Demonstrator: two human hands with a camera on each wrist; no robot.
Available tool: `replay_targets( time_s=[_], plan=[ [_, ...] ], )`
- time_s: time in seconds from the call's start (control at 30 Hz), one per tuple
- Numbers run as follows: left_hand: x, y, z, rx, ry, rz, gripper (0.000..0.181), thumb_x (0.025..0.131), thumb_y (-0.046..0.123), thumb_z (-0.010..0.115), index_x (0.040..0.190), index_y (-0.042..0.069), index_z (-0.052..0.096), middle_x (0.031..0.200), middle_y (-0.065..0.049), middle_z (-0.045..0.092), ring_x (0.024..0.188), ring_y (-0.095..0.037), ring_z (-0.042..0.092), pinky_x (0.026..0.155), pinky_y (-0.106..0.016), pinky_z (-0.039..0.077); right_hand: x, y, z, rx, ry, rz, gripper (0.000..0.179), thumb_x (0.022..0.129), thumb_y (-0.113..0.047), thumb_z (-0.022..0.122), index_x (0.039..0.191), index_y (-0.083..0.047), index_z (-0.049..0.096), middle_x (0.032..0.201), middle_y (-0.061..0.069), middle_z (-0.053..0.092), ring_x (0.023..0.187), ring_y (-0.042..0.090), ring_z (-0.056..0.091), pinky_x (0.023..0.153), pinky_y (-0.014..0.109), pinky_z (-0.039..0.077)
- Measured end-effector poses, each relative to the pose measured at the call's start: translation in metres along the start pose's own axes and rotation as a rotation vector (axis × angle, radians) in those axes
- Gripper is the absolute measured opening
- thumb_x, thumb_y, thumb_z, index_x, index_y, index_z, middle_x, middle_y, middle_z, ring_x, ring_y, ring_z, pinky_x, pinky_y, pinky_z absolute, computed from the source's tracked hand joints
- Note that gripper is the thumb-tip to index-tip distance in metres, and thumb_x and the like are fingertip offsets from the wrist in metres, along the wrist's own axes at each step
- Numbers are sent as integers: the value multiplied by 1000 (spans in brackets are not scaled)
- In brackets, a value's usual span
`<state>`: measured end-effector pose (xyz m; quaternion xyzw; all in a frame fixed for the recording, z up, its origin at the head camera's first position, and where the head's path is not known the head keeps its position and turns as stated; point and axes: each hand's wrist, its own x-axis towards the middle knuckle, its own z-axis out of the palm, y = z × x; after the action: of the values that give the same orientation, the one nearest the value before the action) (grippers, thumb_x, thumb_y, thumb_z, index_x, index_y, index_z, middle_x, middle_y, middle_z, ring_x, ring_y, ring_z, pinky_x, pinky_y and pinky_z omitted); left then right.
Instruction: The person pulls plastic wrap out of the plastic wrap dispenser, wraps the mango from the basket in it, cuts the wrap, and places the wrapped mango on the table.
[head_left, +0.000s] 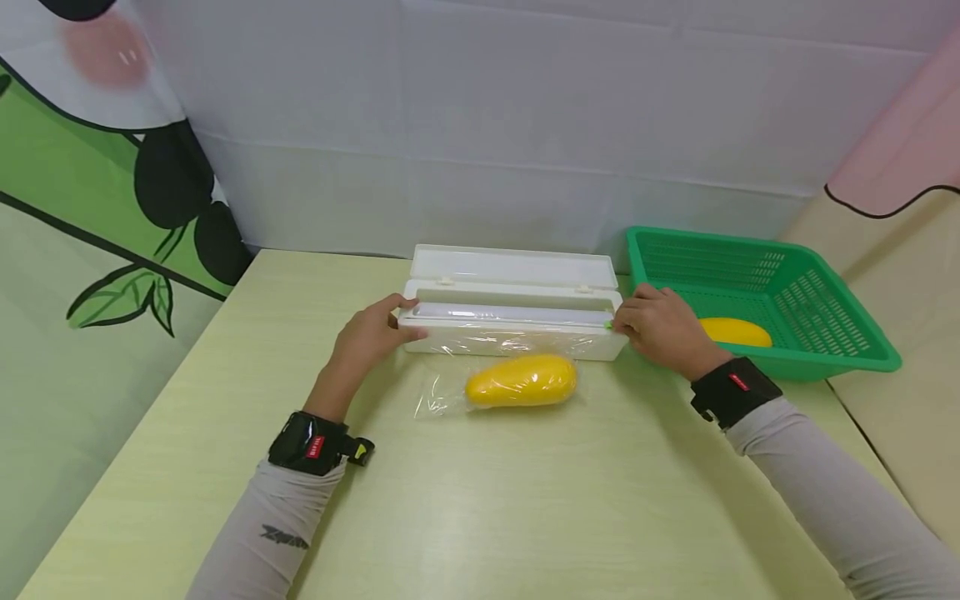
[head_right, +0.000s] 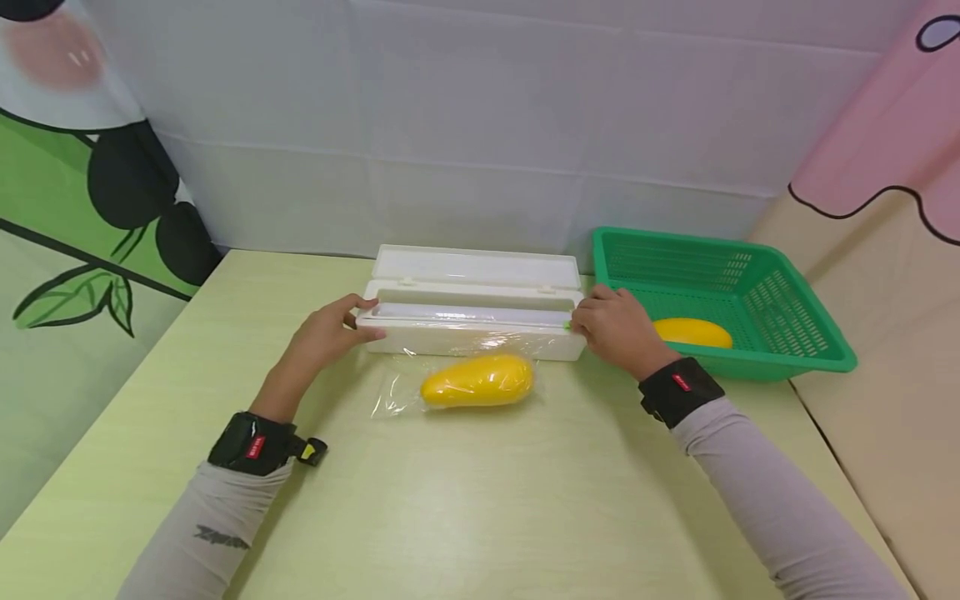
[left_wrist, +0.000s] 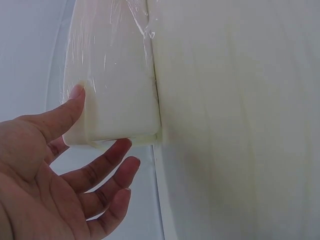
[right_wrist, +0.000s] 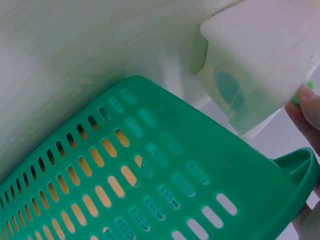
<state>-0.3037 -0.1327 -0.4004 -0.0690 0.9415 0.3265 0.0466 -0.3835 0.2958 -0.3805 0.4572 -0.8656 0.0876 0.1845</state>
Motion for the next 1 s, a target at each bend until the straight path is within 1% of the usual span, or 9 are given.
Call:
replay_targets(
  time_s=[0.27, 0.5, 0.63, 0.77, 0.87, 1.0],
  plan=[
    [0, 1, -3, 26, -16, -9, 62, 90, 44, 72, 145, 25, 49, 111, -15, 64, 85, -29, 58, 70, -36, 44, -2, 0, 1, -24, 18, -18, 13, 78, 3, 79, 86, -7, 75, 85, 4, 72, 78, 23, 47, 62, 30, 21],
    [-2, 1, -5, 43, -15, -19, 62, 90, 44, 71, 145, 26, 49, 113, -15, 65, 87, -30, 59, 71, -38, 45, -2, -1, 0, -24, 43, -36, 14, 78, 4, 79, 86, -7, 74, 85, 4, 72, 77, 23, 48, 62, 30, 23],
    [-2, 5, -2, 54, -13, -20, 61, 90, 45, 71, 144, 27, 49, 115, -15, 66, 88, -31, 61, 72, -39, 45, -7, 2, -2, -29, 46, -40, 13, 79, 3, 78, 86, -7, 74, 86, 4, 72, 77, 23, 47, 62, 31, 24],
    [-2, 8, -1, 51, -26, -6, 61, 90, 46, 71, 144, 27, 49, 116, -15, 66, 90, -31, 61, 73, -39, 45, -13, 5, -5, -42, 50, -19, 16, 76, 6, 78, 84, -8, 74, 84, 3, 72, 77, 23, 48, 61, 31, 26],
    [-2, 7, -3, 54, -17, -5, 61, 90, 46, 71, 144, 26, 50, 115, -16, 66, 90, -31, 60, 74, -40, 45, -14, 6, -7, -41, 28, -13, 17, 76, 6, 78, 85, -8, 75, 85, 3, 73, 78, 23, 49, 60, 31, 28],
    [-2, 5, -4, 54, -7, -2, 59, 91, 43, 71, 143, 24, 50, 114, -17, 65, 89, -32, 59, 74, -40, 44, -11, 5, -11, -24, -11, -2, 14, 80, 4, 75, 87, -8, 75, 87, 3, 73, 80, 24, 49, 62, 33, 30]
  ],
)
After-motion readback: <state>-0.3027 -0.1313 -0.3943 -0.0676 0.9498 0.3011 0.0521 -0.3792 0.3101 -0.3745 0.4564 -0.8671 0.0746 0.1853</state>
